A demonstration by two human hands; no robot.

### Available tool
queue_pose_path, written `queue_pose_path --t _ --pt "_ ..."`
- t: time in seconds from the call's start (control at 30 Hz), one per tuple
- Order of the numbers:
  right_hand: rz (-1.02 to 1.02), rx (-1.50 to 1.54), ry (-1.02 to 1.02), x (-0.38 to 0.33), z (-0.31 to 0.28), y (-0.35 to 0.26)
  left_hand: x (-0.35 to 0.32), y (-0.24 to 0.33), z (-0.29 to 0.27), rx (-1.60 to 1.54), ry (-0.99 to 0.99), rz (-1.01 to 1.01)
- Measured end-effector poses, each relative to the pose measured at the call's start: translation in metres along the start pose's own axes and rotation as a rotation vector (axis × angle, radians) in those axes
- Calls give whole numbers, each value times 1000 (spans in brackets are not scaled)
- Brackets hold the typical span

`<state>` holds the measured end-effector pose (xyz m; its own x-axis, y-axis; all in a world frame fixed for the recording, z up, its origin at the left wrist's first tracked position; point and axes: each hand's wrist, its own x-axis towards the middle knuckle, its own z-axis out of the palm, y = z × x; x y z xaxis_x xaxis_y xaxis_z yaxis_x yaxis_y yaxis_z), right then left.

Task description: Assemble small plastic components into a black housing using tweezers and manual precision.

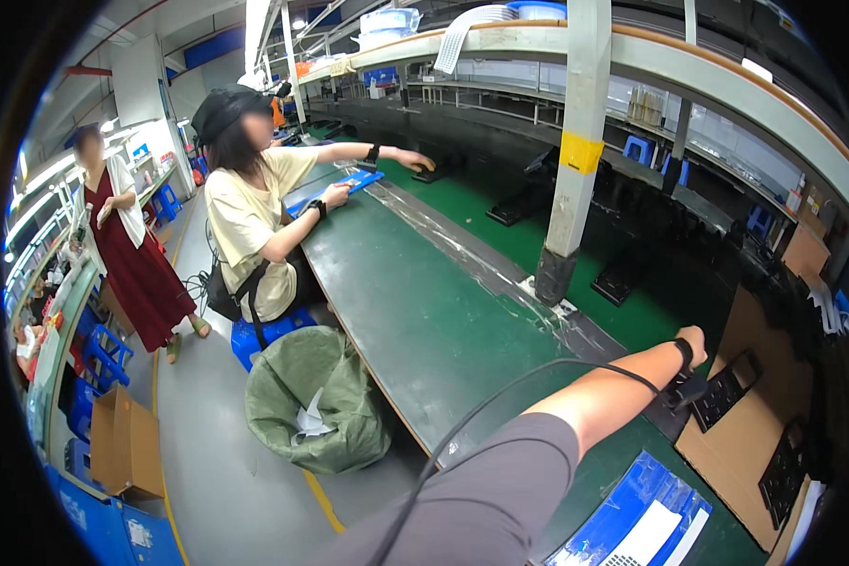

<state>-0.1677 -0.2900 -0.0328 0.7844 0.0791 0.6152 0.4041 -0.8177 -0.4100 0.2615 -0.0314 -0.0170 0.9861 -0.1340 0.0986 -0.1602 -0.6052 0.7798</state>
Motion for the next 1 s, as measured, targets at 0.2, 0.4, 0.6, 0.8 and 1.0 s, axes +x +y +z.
queue_pose_path --t 0.2,0.4,0.6,0.8,1.0 --pt "538 608 325 11 18 -60 -43 57 27 306 -122 -69" --pt "779 903 527 64 49 -88 -9 15 27 515 -33 171" --pt "880 928 302 67 76 -63 -38 -18 -38 -641 -680 72" --pt "836 944 241 61 92 -68 -164 -4 -57 -1030 15 -213" --pt "865 958 261 56 93 -59 -253 41 -59 -1262 -149 -189"
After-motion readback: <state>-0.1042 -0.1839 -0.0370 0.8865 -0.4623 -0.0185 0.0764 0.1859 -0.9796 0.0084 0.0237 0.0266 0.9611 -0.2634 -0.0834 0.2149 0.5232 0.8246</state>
